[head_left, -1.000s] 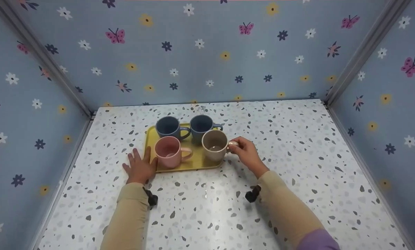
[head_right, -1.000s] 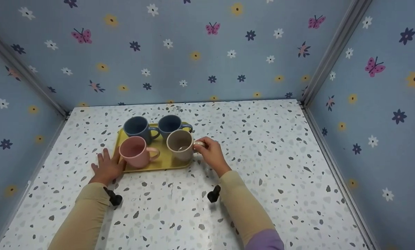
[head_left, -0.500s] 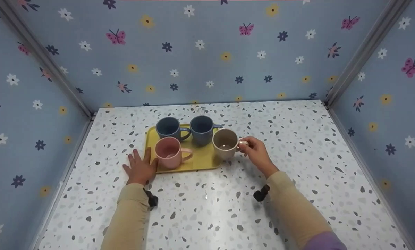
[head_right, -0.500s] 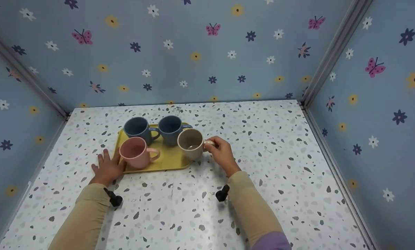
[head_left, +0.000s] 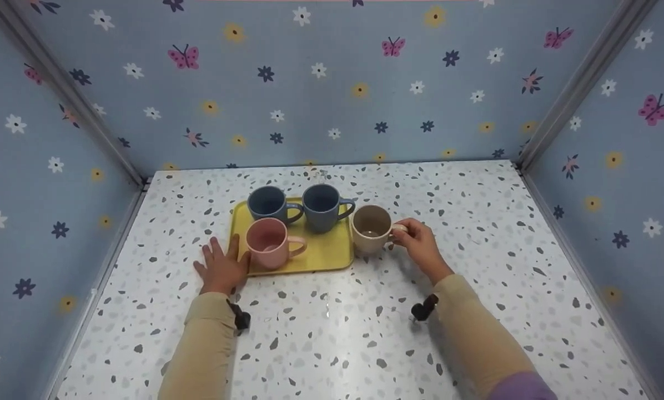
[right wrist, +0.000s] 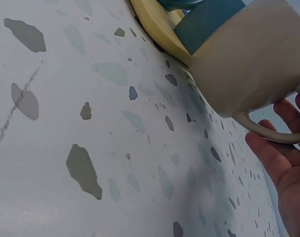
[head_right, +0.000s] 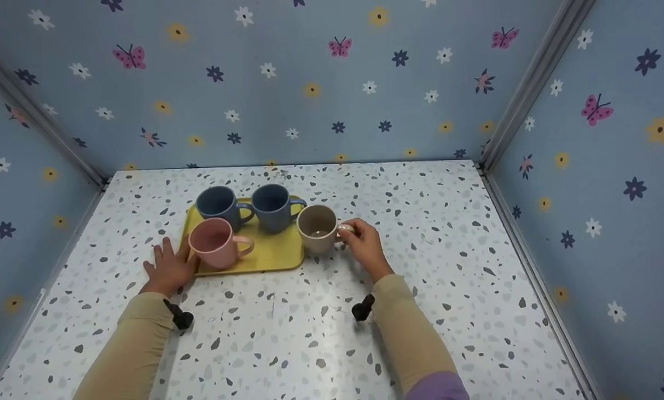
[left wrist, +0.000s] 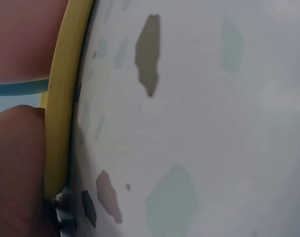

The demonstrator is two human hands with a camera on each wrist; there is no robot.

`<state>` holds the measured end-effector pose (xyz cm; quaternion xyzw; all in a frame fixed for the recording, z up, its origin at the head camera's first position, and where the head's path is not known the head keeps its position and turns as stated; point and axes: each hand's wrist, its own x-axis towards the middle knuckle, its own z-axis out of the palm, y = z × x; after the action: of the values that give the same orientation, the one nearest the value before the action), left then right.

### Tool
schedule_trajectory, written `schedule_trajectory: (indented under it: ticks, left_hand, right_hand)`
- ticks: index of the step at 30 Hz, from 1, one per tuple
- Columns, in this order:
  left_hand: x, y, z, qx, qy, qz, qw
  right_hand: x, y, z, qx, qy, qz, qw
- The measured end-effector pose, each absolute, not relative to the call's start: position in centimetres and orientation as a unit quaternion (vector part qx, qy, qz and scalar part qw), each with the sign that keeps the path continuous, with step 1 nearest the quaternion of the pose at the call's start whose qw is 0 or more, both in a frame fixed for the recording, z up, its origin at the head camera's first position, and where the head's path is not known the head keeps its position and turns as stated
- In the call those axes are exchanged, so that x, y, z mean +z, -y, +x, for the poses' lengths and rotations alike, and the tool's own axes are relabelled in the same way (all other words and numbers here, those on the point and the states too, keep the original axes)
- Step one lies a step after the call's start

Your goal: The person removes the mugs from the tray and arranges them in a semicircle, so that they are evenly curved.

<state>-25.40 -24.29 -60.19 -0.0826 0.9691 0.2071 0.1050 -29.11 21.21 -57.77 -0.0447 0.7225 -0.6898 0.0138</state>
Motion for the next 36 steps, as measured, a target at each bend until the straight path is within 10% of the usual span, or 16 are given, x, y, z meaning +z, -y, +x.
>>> schedule_trajectory:
  ticks: [36]
  left_hand:
    - [-60.4, 24.2, -25.8, 0.213, -0.966, -0.093, 0.116]
  right_hand:
    - [-58.1, -23.0, -31.7, -0.625, -0.78, 0.023, 0.031]
